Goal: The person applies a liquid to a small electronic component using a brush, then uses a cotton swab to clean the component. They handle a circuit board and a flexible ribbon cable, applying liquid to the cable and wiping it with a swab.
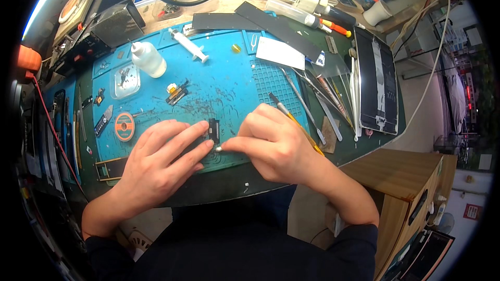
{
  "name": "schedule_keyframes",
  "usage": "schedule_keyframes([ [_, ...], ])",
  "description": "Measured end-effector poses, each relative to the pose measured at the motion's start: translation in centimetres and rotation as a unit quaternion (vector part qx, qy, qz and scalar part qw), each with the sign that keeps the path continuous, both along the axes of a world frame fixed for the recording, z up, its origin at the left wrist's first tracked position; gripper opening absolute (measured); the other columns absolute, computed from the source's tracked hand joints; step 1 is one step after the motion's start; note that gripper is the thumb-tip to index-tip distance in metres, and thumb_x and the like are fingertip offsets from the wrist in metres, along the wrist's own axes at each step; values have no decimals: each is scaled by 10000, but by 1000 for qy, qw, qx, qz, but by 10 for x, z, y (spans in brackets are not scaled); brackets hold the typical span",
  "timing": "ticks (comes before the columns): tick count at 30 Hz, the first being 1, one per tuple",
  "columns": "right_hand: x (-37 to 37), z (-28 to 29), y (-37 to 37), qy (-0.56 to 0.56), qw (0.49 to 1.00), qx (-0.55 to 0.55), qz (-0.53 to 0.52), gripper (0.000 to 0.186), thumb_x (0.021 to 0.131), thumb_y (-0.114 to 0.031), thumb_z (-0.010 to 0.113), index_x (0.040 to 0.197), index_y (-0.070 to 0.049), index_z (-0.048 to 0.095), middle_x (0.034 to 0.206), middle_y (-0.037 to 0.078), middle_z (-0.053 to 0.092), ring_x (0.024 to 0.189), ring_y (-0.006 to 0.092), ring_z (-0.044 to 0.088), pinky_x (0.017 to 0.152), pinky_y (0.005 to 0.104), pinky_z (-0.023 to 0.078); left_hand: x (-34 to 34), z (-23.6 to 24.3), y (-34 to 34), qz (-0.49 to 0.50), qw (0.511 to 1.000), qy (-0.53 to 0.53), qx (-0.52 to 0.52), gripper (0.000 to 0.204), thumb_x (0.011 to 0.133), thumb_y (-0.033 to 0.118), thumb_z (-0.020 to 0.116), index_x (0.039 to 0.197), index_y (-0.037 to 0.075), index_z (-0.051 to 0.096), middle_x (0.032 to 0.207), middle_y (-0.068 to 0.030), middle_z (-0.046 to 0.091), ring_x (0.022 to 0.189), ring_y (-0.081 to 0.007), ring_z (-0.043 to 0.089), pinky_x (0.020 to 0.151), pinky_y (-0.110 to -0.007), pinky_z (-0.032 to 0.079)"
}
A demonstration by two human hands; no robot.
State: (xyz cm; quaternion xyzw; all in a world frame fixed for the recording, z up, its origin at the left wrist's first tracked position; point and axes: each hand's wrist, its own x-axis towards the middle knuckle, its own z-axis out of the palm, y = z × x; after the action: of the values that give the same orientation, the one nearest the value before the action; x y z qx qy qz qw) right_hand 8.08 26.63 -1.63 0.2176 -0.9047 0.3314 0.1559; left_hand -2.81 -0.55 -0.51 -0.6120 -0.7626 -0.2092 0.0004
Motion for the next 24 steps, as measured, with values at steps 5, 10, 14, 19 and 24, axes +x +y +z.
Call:
schedule_keyframes([
  [5,-2,-4,-3,5,999,20,-39,337,755,84,773,1061,-45,831,900,61,634,827,282,606,723,391,497,0,0,0,-2,1000,-1,2,561,809,140,877,1356,63,777,1547,-117,678,1295,-321,652,1112,-487,549],
  [10,-4,-11,-7,22,996,17,-80,343,736,88,761,1040,-59,824,902,58,634,836,283,609,730,395,497,0,-1,0,0,1000,-8,10,550,803,132,879,1339,59,780,1531,-116,687,1277,-326,663,1100,-490,554],
  [14,0,-3,2,-20,999,-28,1,372,766,109,784,1068,-90,867,892,39,638,812,254,598,724,383,470,-1,-1,1,-2,1000,-3,21,525,814,130,875,1325,54,781,1513,-116,699,1253,-321,676,1092,-488,558],
  [19,1,-6,-2,-5,999,3,-54,360,763,106,787,1040,-108,868,893,29,634,825,248,597,734,380,461,-2,0,5,-4,999,3,37,416,848,90,865,1252,43,776,1469,-114,727,1219,-317,693,1064,-481,568],
  [24,11,3,8,-18,995,-72,-61,274,880,67,786,1096,-85,860,901,59,646,845,268,617,742,381,496,-9,-9,11,9,996,-33,88,292,880,23,859,1150,37,751,1322,-98,797,1122,-327,726,996,-460,581],
])
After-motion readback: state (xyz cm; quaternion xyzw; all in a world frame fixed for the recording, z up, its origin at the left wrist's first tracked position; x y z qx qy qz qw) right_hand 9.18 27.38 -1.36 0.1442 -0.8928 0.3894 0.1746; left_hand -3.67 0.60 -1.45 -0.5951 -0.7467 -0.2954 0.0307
